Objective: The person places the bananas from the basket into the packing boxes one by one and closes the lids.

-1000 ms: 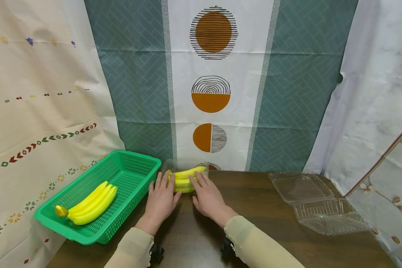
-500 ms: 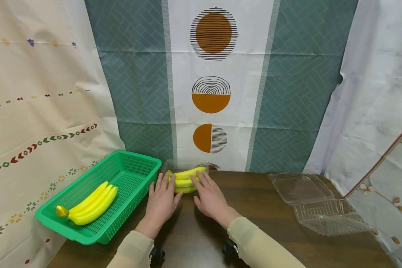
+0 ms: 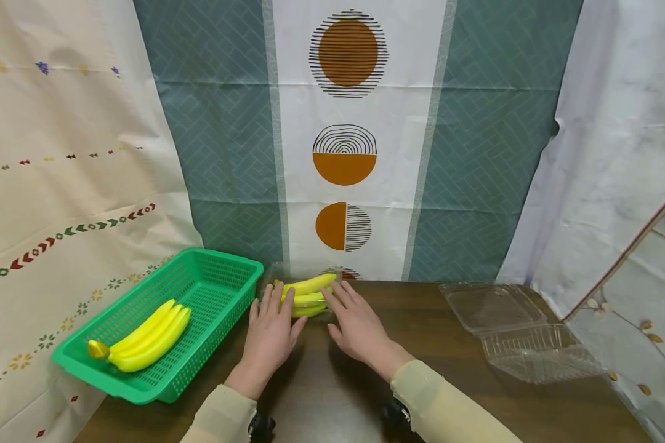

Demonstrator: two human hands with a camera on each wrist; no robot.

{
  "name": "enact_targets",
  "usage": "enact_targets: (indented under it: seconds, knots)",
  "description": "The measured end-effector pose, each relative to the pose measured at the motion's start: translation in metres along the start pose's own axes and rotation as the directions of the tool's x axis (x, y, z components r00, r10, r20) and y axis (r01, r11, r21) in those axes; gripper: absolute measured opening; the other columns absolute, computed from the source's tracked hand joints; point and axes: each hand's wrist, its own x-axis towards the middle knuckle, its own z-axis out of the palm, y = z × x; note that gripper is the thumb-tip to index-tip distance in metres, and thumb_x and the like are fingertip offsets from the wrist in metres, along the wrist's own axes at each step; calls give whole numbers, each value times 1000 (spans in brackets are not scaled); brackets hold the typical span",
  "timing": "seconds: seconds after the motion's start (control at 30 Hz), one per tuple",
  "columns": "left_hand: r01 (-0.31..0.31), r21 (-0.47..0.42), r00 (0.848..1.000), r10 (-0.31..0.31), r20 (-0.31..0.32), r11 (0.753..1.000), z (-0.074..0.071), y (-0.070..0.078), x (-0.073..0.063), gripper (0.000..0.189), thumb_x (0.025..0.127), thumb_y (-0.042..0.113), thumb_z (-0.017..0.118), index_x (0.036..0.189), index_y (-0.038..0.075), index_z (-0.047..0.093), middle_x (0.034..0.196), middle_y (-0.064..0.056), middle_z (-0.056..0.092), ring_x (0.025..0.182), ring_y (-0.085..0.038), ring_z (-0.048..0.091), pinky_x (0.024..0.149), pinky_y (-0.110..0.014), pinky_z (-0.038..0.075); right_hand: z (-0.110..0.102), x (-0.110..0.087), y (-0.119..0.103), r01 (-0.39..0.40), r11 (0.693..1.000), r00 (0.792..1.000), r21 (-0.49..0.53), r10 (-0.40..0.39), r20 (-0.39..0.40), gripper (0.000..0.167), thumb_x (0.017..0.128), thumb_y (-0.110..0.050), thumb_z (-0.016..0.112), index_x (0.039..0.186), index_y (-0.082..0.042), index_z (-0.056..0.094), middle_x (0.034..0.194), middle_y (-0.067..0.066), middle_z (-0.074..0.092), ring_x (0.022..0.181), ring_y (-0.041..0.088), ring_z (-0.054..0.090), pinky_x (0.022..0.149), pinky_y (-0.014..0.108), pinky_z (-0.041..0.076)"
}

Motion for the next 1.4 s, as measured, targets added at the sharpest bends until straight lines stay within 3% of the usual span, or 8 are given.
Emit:
enact_targets:
  seconds: [0.3,0.53,0.87,1.17,1.4]
  knots:
    - [7,-20,999,-6,37,1000,-3,22,1,75,105,44,77,161,1,54,170,-28,42,162,-50,30,123,-75,29,-11,-19,17,18,999,1000,-43,-18,-6,75,104,-28,80,168,-9,47,175,17,39,163,39,33,128,58,34]
    - [-20,-41,1000,21,18,999,-5,36,0,72,104,42,79,159,2,57,167,-27,46,159,-50,35,123,-74,31,-27,-34,26,29,998,1000,-62,-30,-6,75,103,-32,81,167,-9,50,174,17,42,162,39,35,128,58,34]
    - [-24,-63,996,29,82,998,-7,53,1,73,106,46,74,163,5,53,171,-24,43,162,-48,30,126,-74,26,-50,-56,45,42,994,997,-99,-47,-53,75,103,-33,82,165,-6,51,171,19,44,161,41,37,129,56,32]
    - [-58,-108,996,66,67,992,-12,71,2,72,106,45,75,162,5,54,170,-23,44,161,-47,33,124,-73,30,-73,-82,59,-2,995,995,-98,-8,-97,76,104,-36,80,167,-7,49,172,19,43,161,41,36,128,58,34]
    - [-74,-140,993,86,76,987,-13,81,2,72,106,46,74,163,6,53,170,-22,44,162,-46,31,125,-73,28,-86,-103,73,-49,994,995,-93,40,-88,79,103,-40,80,168,-7,48,174,18,41,163,41,33,127,61,33]
